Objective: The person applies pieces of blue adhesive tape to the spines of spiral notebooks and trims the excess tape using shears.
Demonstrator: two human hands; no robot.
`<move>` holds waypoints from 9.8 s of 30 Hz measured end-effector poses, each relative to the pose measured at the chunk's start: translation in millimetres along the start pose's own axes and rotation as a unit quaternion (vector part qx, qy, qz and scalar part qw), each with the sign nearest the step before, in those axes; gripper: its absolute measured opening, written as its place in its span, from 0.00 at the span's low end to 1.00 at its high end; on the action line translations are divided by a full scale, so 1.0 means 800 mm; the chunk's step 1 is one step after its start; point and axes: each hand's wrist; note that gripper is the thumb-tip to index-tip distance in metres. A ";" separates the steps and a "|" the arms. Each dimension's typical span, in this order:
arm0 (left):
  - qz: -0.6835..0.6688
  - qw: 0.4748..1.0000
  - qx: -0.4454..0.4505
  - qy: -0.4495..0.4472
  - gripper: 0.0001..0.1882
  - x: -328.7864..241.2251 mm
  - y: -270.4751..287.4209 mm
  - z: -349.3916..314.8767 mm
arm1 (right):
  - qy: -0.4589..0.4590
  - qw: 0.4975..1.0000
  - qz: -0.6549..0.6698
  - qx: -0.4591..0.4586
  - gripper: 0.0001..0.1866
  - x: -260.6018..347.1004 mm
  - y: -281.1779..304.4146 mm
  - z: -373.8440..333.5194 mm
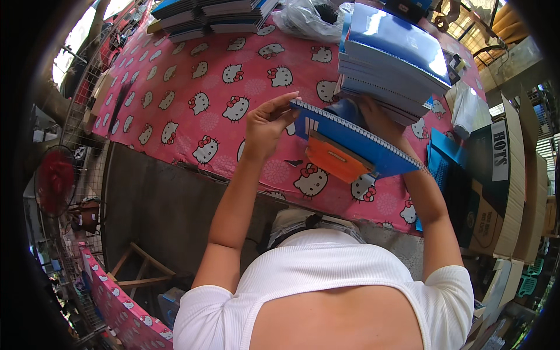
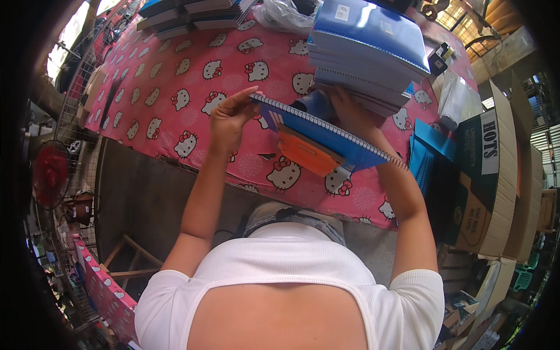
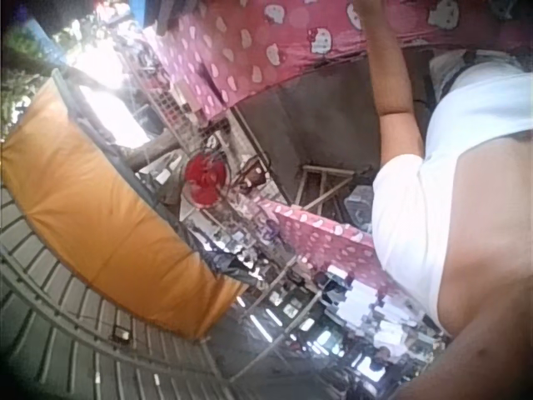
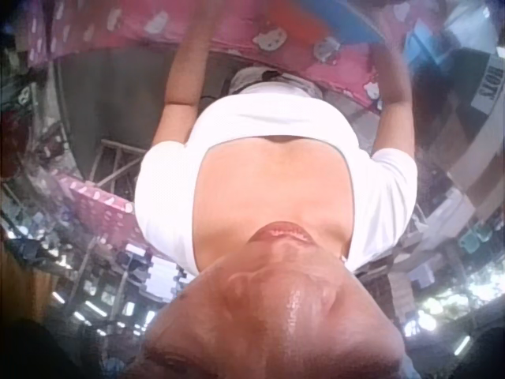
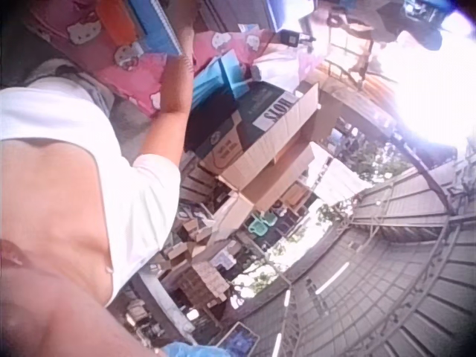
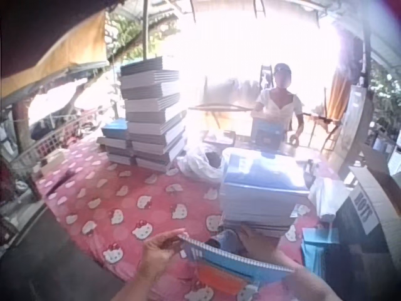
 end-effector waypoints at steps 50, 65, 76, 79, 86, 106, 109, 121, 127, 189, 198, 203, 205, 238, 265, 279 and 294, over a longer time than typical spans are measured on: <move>0.215 0.913 -0.034 -0.345 0.12 0.002 -0.065 -0.081 | -0.300 0.822 0.484 -0.026 0.21 0.145 0.114 -0.215; 0.502 0.763 -0.404 -0.048 0.38 0.073 0.193 -0.008 | -0.013 0.959 -0.080 -0.270 0.20 -0.006 0.168 0.113; 0.326 0.926 0.078 -0.174 0.28 0.021 -0.066 0.007 | 0.001 0.999 0.009 0.031 0.22 -0.049 0.218 0.179; 0.517 0.830 0.165 -0.129 0.27 0.058 -0.096 -0.030 | 0.014 0.999 0.017 0.045 0.22 -0.065 0.218 0.184; 0.502 0.816 0.233 -0.168 0.23 0.068 -0.088 -0.038 | 0.007 0.997 0.035 0.065 0.22 -0.074 0.227 0.185; 0.300 0.780 -0.084 -0.542 0.30 -0.027 -0.081 0.079 | 0.202 0.974 0.044 -0.095 0.23 0.104 0.297 0.058; 0.223 0.846 0.001 -0.484 0.13 -0.053 -0.073 0.033 | 0.161 0.917 0.131 -0.341 0.27 0.087 0.278 -0.001; 0.101 0.972 0.025 -0.209 0.14 -0.028 -0.050 -0.022 | -0.249 0.820 0.443 -0.264 0.19 0.076 0.102 -0.152; 0.327 0.905 -0.020 -0.271 0.38 -0.025 -0.071 -0.012 | -0.275 0.851 0.394 -0.214 0.19 0.082 0.005 -0.175; 0.478 0.796 0.098 -0.358 0.13 0.004 -0.186 -0.063 | -0.173 0.933 0.280 -0.148 0.15 0.088 0.226 -0.149; 0.441 0.816 0.115 -0.356 0.11 0.018 -0.178 -0.059 | -0.125 0.956 0.226 -0.137 0.13 0.088 0.221 -0.146; 0.451 0.817 0.101 -0.344 0.11 0.018 -0.181 -0.060 | -0.170 0.945 0.218 -0.175 0.10 0.097 0.225 -0.138; 0.440 0.818 0.097 -0.358 0.11 0.022 -0.176 -0.060 | -0.132 0.962 0.191 -0.145 0.10 0.095 0.217 -0.141; 0.440 0.825 0.044 -0.352 0.14 0.018 -0.159 -0.063 | -0.063 0.616 0.783 -0.051 0.28 -0.018 0.111 -0.077; 0.575 0.768 0.004 -0.282 0.16 -0.014 -0.121 -0.049 | -0.145 0.755 0.639 0.015 0.25 -0.029 0.139 -0.067; 0.543 0.802 0.008 -0.249 0.18 -0.019 -0.083 -0.032 | 0.060 0.776 0.628 -0.009 0.25 0.016 0.144 -0.017; 0.468 0.819 -0.071 -0.325 0.21 -0.021 -0.045 -0.020 | -0.061 0.927 0.344 0.139 0.32 0.043 0.131 0.052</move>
Point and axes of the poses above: each hand's wrist, its own z-axis towards the middle knuckle, its own y-axis out of the back of the hand, x = y × z, and after that the axes turned 2 degrees about -x, right-handed
